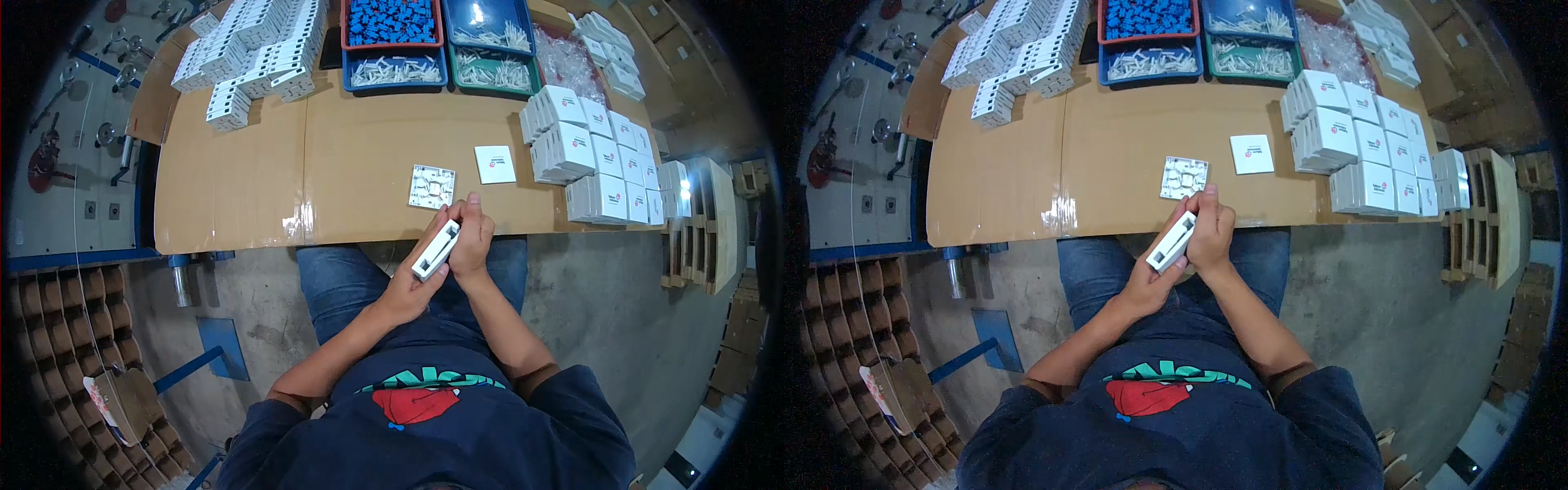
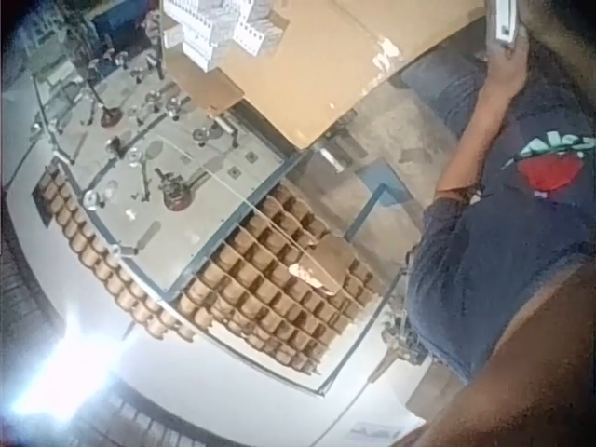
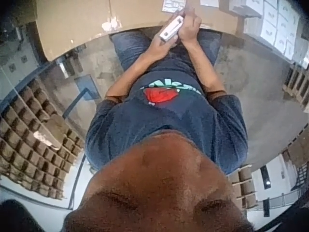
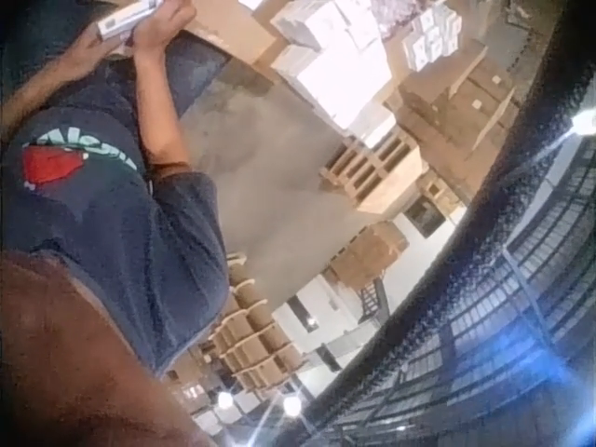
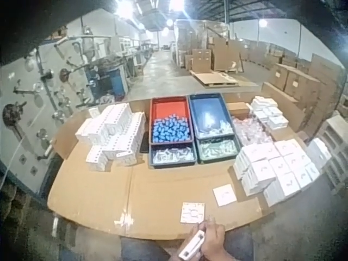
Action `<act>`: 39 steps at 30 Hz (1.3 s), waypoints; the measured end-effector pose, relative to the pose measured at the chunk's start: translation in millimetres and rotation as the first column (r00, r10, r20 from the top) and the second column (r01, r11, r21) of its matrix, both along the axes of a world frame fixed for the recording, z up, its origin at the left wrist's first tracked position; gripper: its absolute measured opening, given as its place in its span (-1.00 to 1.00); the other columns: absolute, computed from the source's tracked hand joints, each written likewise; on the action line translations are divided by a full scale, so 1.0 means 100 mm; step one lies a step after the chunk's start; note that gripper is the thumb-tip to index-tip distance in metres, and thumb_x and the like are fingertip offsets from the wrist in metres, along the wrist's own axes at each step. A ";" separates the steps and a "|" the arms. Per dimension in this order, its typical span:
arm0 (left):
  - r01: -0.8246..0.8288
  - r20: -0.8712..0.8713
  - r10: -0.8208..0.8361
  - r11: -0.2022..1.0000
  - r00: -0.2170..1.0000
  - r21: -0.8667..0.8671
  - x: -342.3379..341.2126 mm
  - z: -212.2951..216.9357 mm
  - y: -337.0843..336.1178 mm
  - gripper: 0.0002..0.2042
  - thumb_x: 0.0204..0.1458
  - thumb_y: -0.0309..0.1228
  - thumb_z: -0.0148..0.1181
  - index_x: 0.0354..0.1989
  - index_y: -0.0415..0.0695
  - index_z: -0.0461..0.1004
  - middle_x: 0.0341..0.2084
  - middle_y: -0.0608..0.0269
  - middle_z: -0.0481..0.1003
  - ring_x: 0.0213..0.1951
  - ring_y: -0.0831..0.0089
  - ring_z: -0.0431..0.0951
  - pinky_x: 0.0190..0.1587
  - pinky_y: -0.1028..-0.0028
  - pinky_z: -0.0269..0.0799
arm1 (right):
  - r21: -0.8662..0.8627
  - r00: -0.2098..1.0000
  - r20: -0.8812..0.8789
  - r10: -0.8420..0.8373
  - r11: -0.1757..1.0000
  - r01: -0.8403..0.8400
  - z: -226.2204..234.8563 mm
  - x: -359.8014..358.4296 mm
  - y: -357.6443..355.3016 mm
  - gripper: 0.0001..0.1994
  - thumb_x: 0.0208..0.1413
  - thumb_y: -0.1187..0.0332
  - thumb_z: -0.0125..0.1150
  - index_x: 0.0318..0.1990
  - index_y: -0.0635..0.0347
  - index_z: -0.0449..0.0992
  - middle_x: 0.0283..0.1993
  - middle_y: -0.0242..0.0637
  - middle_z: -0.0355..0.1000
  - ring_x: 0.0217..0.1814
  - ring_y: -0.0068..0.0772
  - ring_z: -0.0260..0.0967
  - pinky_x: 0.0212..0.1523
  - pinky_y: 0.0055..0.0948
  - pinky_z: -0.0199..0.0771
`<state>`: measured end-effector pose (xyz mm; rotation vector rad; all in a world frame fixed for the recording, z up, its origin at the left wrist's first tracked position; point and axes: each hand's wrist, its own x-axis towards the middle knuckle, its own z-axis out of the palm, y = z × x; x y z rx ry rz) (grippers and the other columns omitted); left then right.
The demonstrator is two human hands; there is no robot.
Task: Assemble and package electrical components into small boxes at a factory workbench.
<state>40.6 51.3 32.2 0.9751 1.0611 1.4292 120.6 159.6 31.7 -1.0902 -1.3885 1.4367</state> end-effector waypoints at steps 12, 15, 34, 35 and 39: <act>0.013 -0.372 0.059 0.982 0.926 0.187 0.00 0.11 0.03 -0.25 0.08 -0.62 0.13 0.49 -0.18 0.00 0.49 -0.14 -0.10 0.51 0.01 -0.08 0.45 0.24 -0.08 | -0.085 0.947 -0.320 0.028 0.995 -0.058 0.22 0.05 -0.02 -0.30 0.45 -0.04 -0.46 -0.67 0.23 0.28 -0.62 -0.32 0.33 -0.53 -0.47 0.21 -0.40 -0.44 0.26; 0.023 -0.401 0.050 0.985 0.915 0.174 0.01 0.08 0.03 -0.27 0.09 -0.61 0.13 0.48 -0.19 0.02 0.47 -0.16 -0.05 0.49 0.02 -0.03 0.44 0.26 -0.03 | -0.127 0.970 -0.242 -0.017 0.992 -0.015 0.20 0.06 0.01 -0.30 0.44 -0.10 -0.58 -0.68 0.14 0.17 -0.69 -0.34 0.22 -0.57 -0.46 0.12 -0.42 -0.44 0.21; -0.384 0.115 0.420 0.891 0.900 -0.241 0.14 -0.02 -0.01 -0.64 0.29 -0.44 0.15 0.18 -0.38 0.37 -0.03 0.16 0.55 -0.03 0.52 0.53 0.08 0.50 0.42 | 0.176 0.945 0.327 -0.029 0.984 -0.030 0.04 0.08 0.09 -0.46 0.45 0.13 -0.16 -0.41 0.40 0.57 -0.62 -0.02 0.45 -0.59 -0.10 0.45 -0.45 -0.19 0.40; -0.383 0.116 0.419 0.891 0.901 -0.242 0.16 -0.03 -0.01 -0.64 0.29 -0.44 0.15 0.18 -0.38 0.37 -0.03 0.16 0.55 -0.03 0.52 0.53 0.08 0.50 0.42 | 0.175 0.944 0.328 -0.030 0.984 -0.029 0.04 0.09 0.10 -0.46 0.45 0.13 -0.16 -0.41 0.40 0.57 -0.62 -0.02 0.45 -0.59 -0.10 0.45 -0.45 -0.19 0.40; -0.325 0.133 0.351 0.928 0.927 -0.184 0.17 -0.08 0.07 -0.63 0.24 -0.55 0.17 0.20 -0.36 0.34 0.00 0.16 0.54 0.00 0.48 0.54 0.12 0.47 0.42 | 0.274 0.974 0.215 -0.074 0.962 0.013 -0.06 0.13 0.15 -0.43 0.46 0.12 -0.20 -0.41 0.43 0.57 -0.63 0.01 0.43 -0.59 -0.14 0.45 -0.46 -0.17 0.39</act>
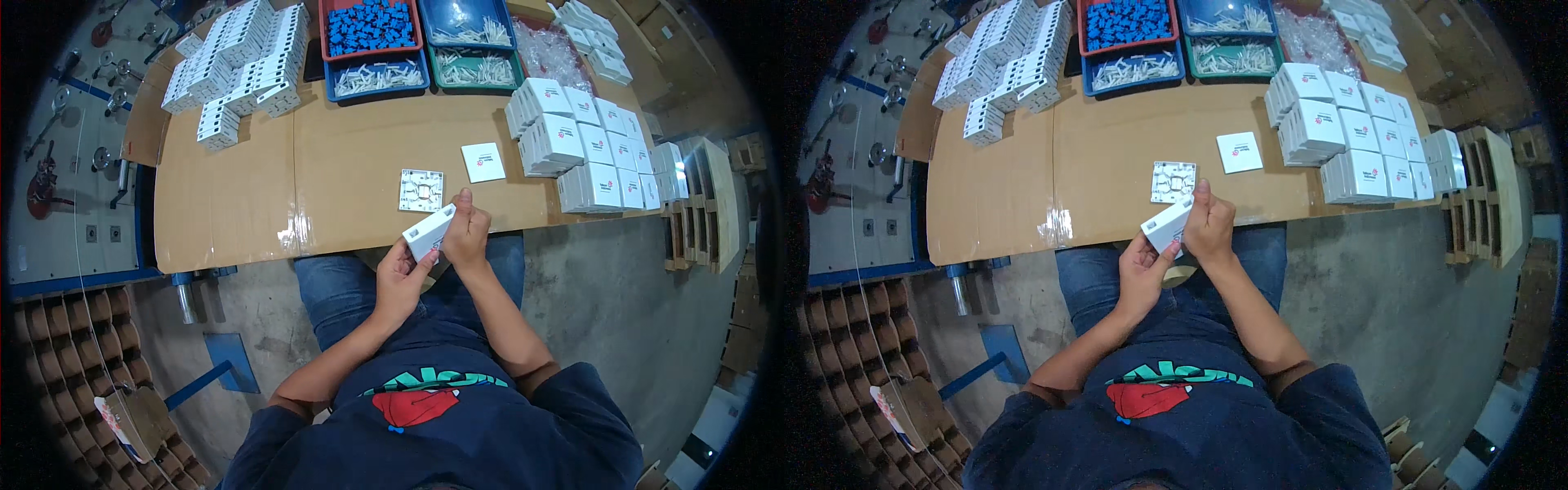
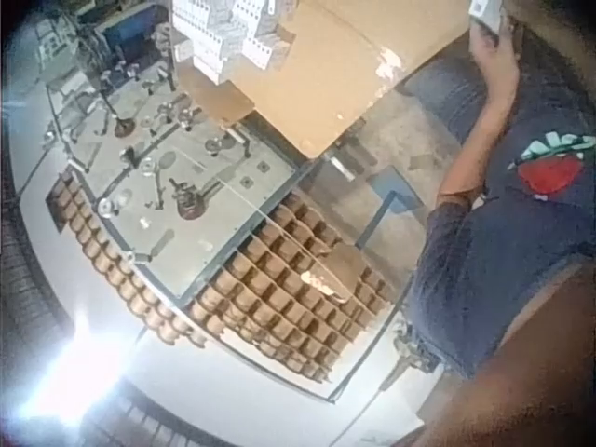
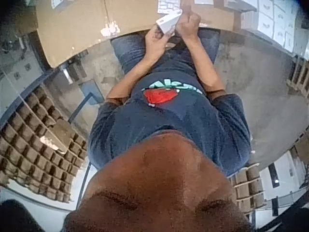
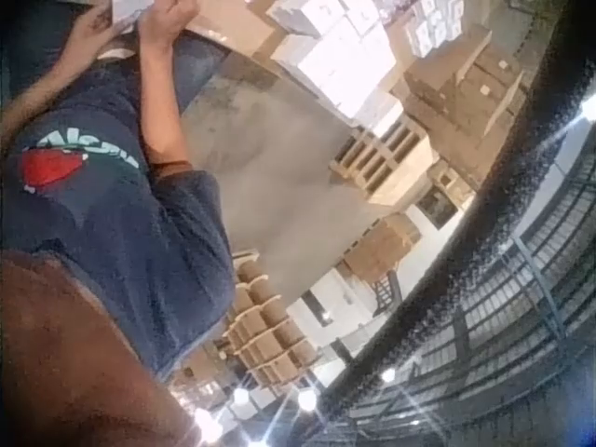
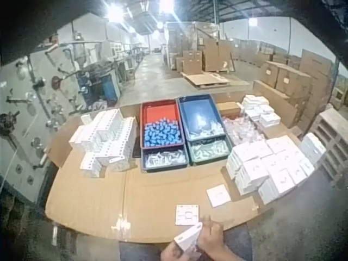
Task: Assemble and package electrical components into small boxes at a factory workbench.
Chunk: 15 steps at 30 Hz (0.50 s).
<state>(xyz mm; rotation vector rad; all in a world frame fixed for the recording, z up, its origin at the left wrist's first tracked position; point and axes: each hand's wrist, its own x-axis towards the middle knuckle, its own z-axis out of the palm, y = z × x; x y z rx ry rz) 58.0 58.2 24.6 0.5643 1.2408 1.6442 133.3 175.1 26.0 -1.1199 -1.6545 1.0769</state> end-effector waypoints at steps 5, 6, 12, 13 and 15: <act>0.031 0.167 -0.018 0.996 0.986 -0.078 -0.03 -0.06 0.10 -0.64 0.21 -0.59 0.19 0.17 -0.35 0.36 0.00 0.16 0.53 0.01 0.47 0.54 0.13 0.48 0.43 | -0.223 0.989 0.150 -0.007 0.974 0.041 -0.08 0.11 0.11 -0.40 0.46 0.10 -0.21 -0.44 0.44 0.55 -0.64 -0.01 0.43 -0.59 -0.24 0.42 -0.47 -0.18 0.36; 0.052 0.155 -0.042 0.997 0.987 -0.065 0.03 -0.07 0.08 -0.64 0.20 -0.59 0.20 0.17 -0.35 0.36 0.00 0.16 0.54 0.01 0.47 0.54 0.12 0.49 0.43 | -0.156 0.989 0.146 -0.021 0.987 0.044 -0.08 0.16 0.09 -0.39 0.46 0.08 -0.21 -0.45 0.44 0.54 -0.66 -0.02 0.40 -0.60 -0.23 0.41 -0.48 -0.19 0.35; 0.028 0.142 -0.021 0.999 0.990 -0.045 0.04 -0.15 0.19 -0.64 0.23 -0.52 0.19 0.18 -0.30 0.36 0.04 0.16 0.51 0.04 0.46 0.52 0.15 0.44 0.41 | -0.248 0.999 0.022 -0.025 0.968 0.030 -0.05 0.17 0.15 -0.52 0.39 0.10 0.01 -0.34 0.42 0.55 -0.54 -0.20 0.45 -0.42 -0.44 0.45 -0.37 -0.34 0.39; -0.016 0.219 0.035 0.996 0.975 -0.089 0.02 -0.17 0.20 -0.63 0.26 -0.48 0.16 0.21 -0.27 0.34 0.07 0.17 0.49 0.09 0.44 0.49 0.20 0.39 0.37 | -0.275 0.994 -0.108 0.030 0.960 -0.059 -0.09 0.19 0.17 -0.61 0.35 0.15 0.12 -0.27 0.40 0.56 -0.44 -0.27 0.50 -0.32 -0.52 0.46 -0.31 -0.42 0.42; -0.041 0.364 0.052 0.998 0.930 -0.038 -0.10 -0.22 0.24 -0.65 0.28 -0.44 0.12 0.21 -0.23 0.34 0.09 0.18 0.48 0.12 0.42 0.47 0.23 0.35 0.33 | -0.415 0.964 -0.250 0.092 0.889 -0.193 0.03 0.30 0.05 -0.71 0.30 0.24 0.21 -0.17 0.38 0.55 -0.32 -0.31 0.52 -0.22 -0.55 0.46 -0.20 -0.47 0.43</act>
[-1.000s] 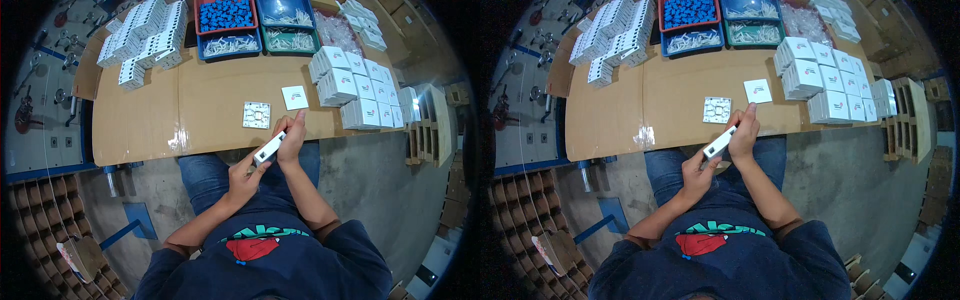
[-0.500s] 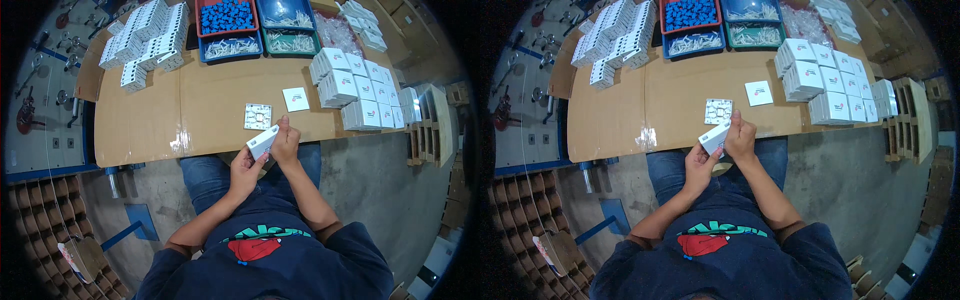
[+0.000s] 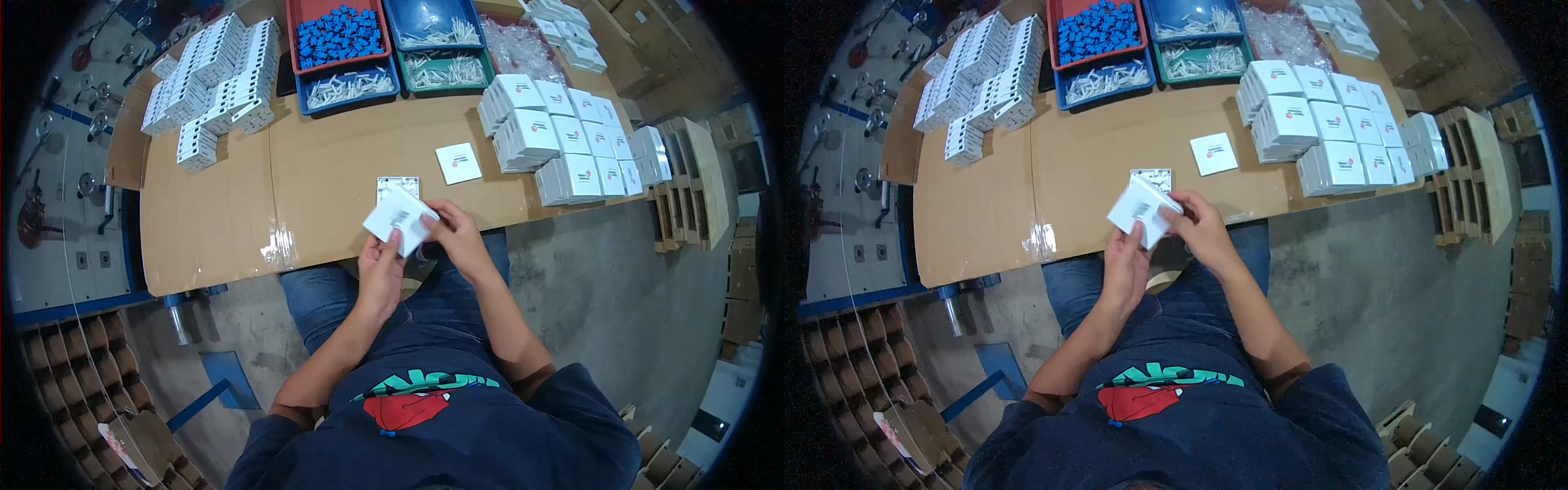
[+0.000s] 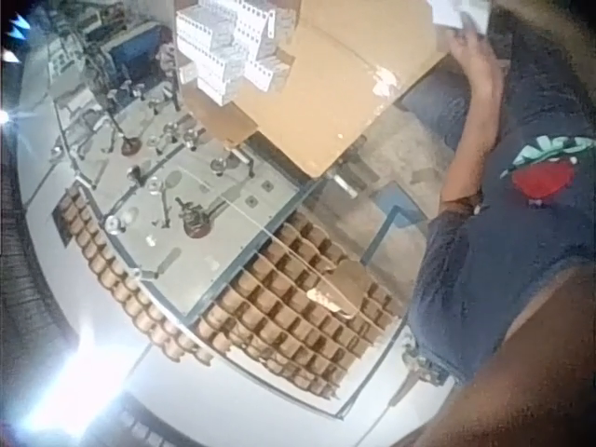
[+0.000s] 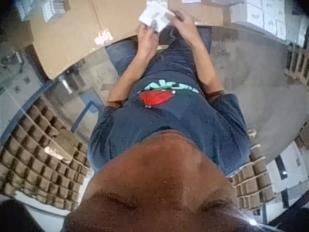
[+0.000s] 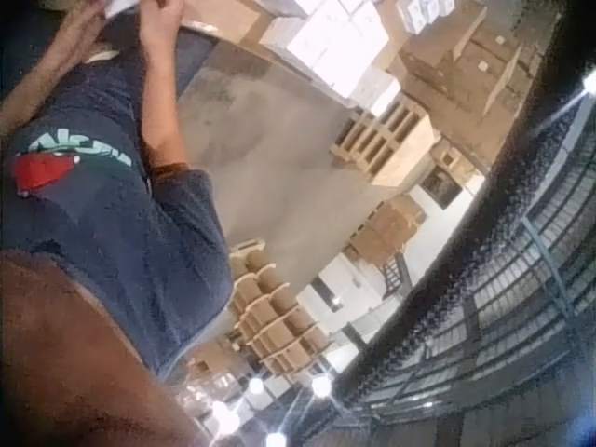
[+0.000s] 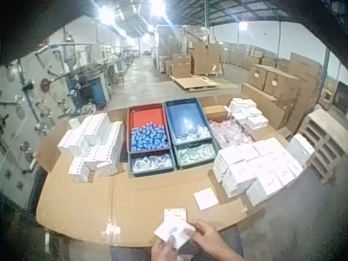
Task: Assemble and package electrical components into small boxes at a factory workbench.
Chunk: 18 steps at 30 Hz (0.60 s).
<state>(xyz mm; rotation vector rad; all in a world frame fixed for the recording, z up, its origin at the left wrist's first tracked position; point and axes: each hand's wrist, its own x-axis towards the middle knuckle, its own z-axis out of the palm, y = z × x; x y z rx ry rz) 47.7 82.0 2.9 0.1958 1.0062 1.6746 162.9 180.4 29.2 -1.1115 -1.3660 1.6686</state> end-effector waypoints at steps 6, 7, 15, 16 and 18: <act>0.025 0.145 -0.040 0.995 0.989 0.098 -0.12 0.11 0.02 -0.71 0.24 -0.47 0.15 0.12 -0.17 0.39 0.04 0.26 0.49 0.10 0.43 0.46 0.20 0.37 0.32 | -0.201 0.979 -0.195 -0.065 0.979 0.025 0.08 0.03 -0.31 -0.65 0.20 0.41 0.33 0.09 0.35 0.49 -0.02 -0.26 0.54 0.01 -0.53 0.46 0.04 -0.53 0.47; 0.108 0.057 -0.113 0.990 0.992 0.086 -0.17 0.11 0.01 -0.69 0.20 -0.52 0.18 0.11 -0.18 0.39 0.03 0.26 0.49 0.09 0.43 0.47 0.19 0.38 0.33 | -0.203 0.978 -0.199 -0.069 0.979 0.027 0.09 0.06 -0.30 -0.65 0.20 0.41 0.33 0.09 0.35 0.49 -0.02 -0.26 0.54 0.01 -0.53 0.46 0.04 -0.53 0.47; 0.364 -0.605 -0.307 0.931 0.735 -0.031 -0.45 0.44 -0.06 -0.57 0.03 -0.53 0.40 0.09 -0.21 0.44 -0.02 0.19 0.52 0.03 0.44 0.52 0.09 0.43 0.44 | -0.046 0.966 -0.093 0.242 0.968 -0.247 0.01 0.22 -0.32 -0.65 0.14 0.47 0.37 0.07 0.35 0.52 -0.08 -0.28 0.58 -0.06 -0.55 0.52 -0.03 -0.51 0.53; 0.322 -0.645 -0.202 0.944 0.737 0.071 -0.42 0.27 -0.07 -0.64 0.05 -0.47 0.40 0.03 -0.25 0.50 -0.05 0.17 0.56 -0.02 0.44 0.55 0.03 0.45 0.48 | -0.023 0.969 -0.136 0.205 0.977 -0.210 0.01 0.18 -0.34 -0.67 0.13 0.48 0.38 0.04 0.37 0.54 -0.13 -0.29 0.60 -0.11 -0.56 0.53 -0.08 -0.52 0.55; 0.316 -0.603 -0.230 0.948 0.764 0.038 -0.40 0.22 -0.11 -0.65 0.07 -0.46 0.39 0.02 -0.26 0.51 -0.06 0.17 0.57 -0.04 0.44 0.56 0.01 0.46 0.50 | -0.003 0.971 -0.134 0.200 0.979 -0.203 -0.01 0.19 -0.35 -0.68 0.12 0.48 0.38 0.02 0.38 0.55 -0.15 -0.29 0.60 -0.13 -0.57 0.53 -0.11 -0.53 0.55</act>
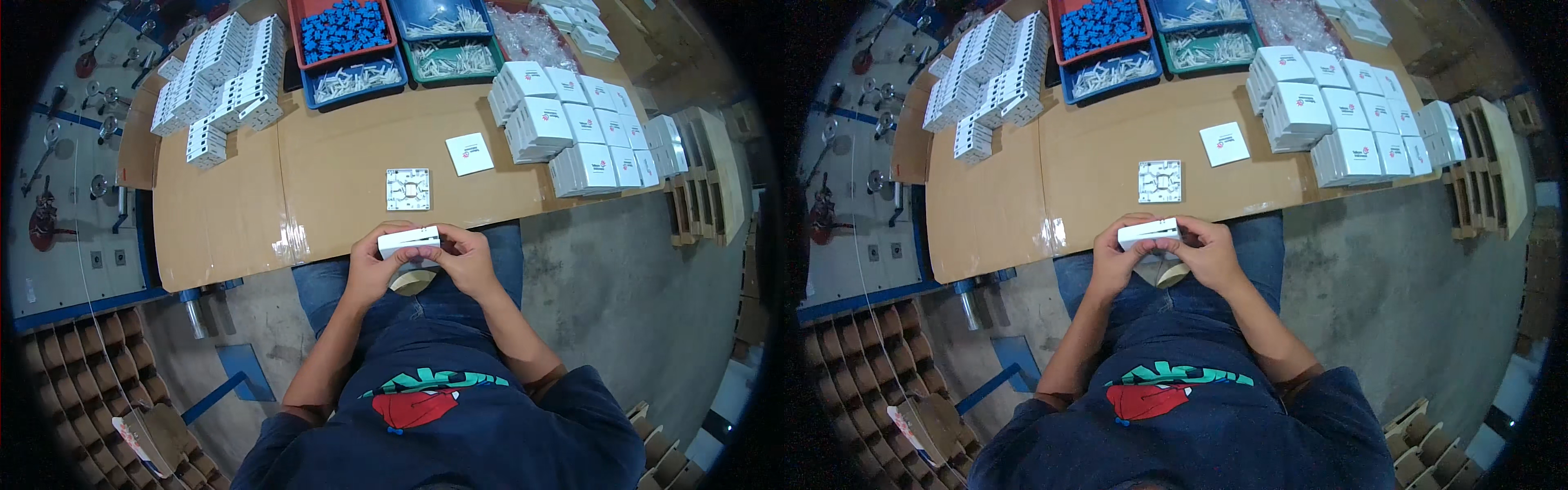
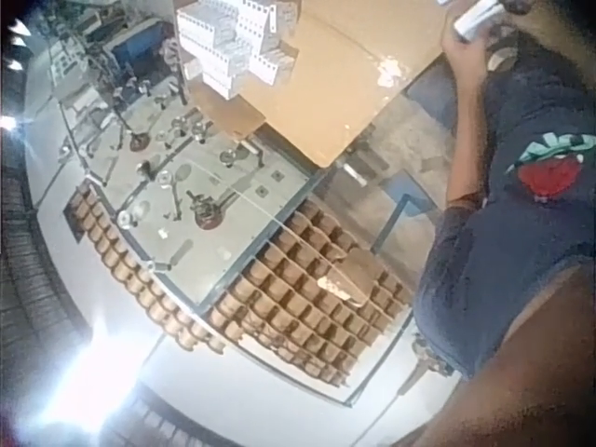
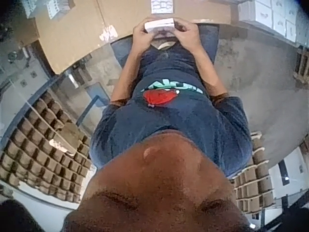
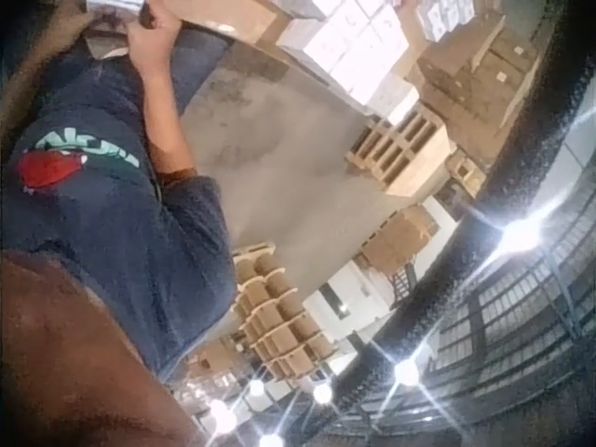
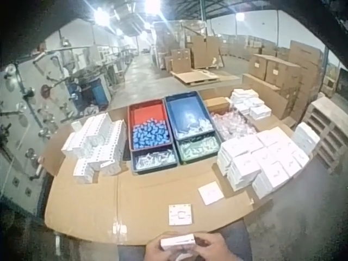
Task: Assemble and package electrical components into small boxes at a factory workbench.
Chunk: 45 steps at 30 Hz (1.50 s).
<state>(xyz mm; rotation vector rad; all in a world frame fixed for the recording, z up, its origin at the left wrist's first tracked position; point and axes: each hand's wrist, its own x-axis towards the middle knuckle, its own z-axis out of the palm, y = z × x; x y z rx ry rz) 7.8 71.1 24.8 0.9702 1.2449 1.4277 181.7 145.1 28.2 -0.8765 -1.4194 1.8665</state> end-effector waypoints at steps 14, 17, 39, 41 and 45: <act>-0.026 0.062 0.020 0.996 0.998 0.082 0.13 -0.05 -0.06 -0.71 0.06 -0.52 0.37 -0.03 -0.28 0.56 0.00 0.07 0.55 0.04 0.34 0.54 0.11 0.37 0.45 | 0.004 0.999 0.043 0.003 1.000 -0.003 0.14 0.12 -0.12 -0.64 0.15 0.48 0.35 0.12 0.27 0.53 -0.07 -0.27 0.59 -0.10 -0.60 0.50 -0.14 -0.55 0.55; 0.020 0.002 -0.020 0.996 1.000 0.092 0.12 0.03 -0.03 -0.69 0.03 -0.56 0.38 -0.02 -0.29 0.57 0.06 0.03 0.52 0.12 0.28 0.50 0.18 0.33 0.40 | -0.076 0.999 -0.024 0.025 0.997 -0.027 0.05 0.17 -0.13 -0.58 0.18 0.51 0.31 0.20 0.28 0.47 0.01 -0.24 0.55 -0.02 -0.56 0.49 -0.03 -0.52 0.54; 0.059 0.081 -0.061 0.998 0.995 0.020 0.15 -0.08 -0.28 -0.61 -0.07 -0.44 0.49 -0.04 -0.23 0.59 -0.02 0.12 0.51 0.08 0.30 0.48 0.15 0.35 0.38 | -0.215 0.986 -0.068 0.154 0.963 -0.165 0.17 0.41 -0.26 -0.55 0.19 0.52 0.30 0.23 0.32 0.42 0.08 -0.30 0.52 0.06 -0.54 0.45 0.08 -0.53 0.47; 0.124 0.117 -0.112 0.987 0.987 -0.104 0.13 0.05 -0.32 -0.57 -0.12 -0.47 0.50 -0.01 -0.22 0.57 -0.01 0.12 0.51 0.10 0.32 0.48 0.15 0.40 0.37 | -0.126 0.980 -0.006 0.198 0.972 -0.197 0.18 0.42 -0.28 -0.59 0.14 0.51 0.33 0.16 0.30 0.50 0.04 -0.29 0.56 0.04 -0.57 0.46 0.06 -0.53 0.47; 0.305 -0.234 -0.302 0.952 0.924 -0.027 0.03 0.23 -0.38 -0.48 -0.22 -0.50 0.51 0.04 -0.16 0.61 -0.04 0.14 0.53 0.00 0.27 0.56 0.07 0.37 0.45 | -0.072 0.965 0.068 0.253 0.966 -0.248 0.21 0.46 -0.37 -0.61 0.02 0.50 0.42 0.06 0.24 0.60 -0.16 -0.25 0.64 -0.13 -0.61 0.52 -0.08 -0.55 0.49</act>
